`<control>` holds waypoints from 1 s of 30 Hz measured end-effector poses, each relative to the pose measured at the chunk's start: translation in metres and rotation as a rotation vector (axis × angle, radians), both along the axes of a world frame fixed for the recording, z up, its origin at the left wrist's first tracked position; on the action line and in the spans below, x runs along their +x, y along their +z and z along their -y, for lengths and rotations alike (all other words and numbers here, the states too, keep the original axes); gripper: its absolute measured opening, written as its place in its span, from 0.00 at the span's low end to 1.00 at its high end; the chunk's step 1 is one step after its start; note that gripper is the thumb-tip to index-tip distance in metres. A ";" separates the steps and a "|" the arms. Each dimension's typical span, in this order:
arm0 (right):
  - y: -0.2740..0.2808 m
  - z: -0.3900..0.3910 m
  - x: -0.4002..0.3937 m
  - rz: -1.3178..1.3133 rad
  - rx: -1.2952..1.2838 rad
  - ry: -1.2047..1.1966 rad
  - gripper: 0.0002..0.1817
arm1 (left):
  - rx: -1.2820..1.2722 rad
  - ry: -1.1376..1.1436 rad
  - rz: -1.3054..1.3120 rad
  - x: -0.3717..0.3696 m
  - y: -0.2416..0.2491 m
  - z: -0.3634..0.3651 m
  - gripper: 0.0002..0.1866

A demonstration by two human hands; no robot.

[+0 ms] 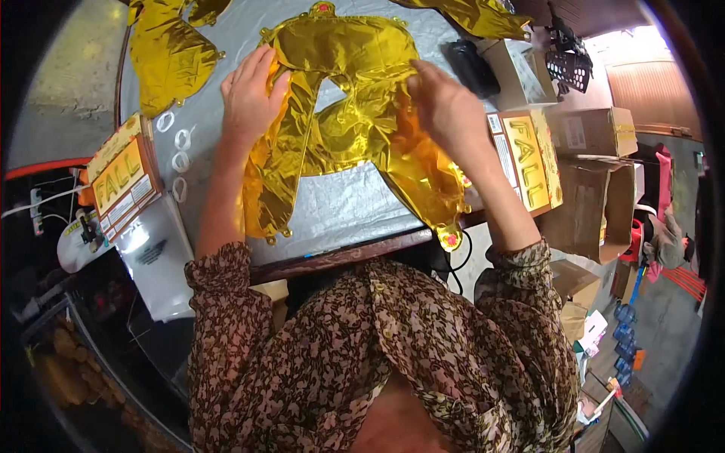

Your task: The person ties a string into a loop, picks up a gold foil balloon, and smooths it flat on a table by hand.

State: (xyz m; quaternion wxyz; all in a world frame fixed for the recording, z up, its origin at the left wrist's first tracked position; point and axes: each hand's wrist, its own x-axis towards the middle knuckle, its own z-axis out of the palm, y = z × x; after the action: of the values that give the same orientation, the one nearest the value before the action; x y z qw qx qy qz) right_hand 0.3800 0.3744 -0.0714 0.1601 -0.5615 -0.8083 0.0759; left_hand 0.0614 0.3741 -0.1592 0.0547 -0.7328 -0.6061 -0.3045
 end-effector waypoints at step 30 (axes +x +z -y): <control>-0.038 0.044 0.002 0.254 0.159 0.171 0.30 | -0.027 0.001 0.028 0.004 0.010 0.002 0.26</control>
State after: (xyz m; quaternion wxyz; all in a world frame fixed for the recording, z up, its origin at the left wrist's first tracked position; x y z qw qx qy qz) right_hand 0.3815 0.3300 -0.1092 0.0937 -0.4814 -0.8702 -0.0466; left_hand 0.0650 0.3718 -0.1493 0.0366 -0.7289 -0.6112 -0.3064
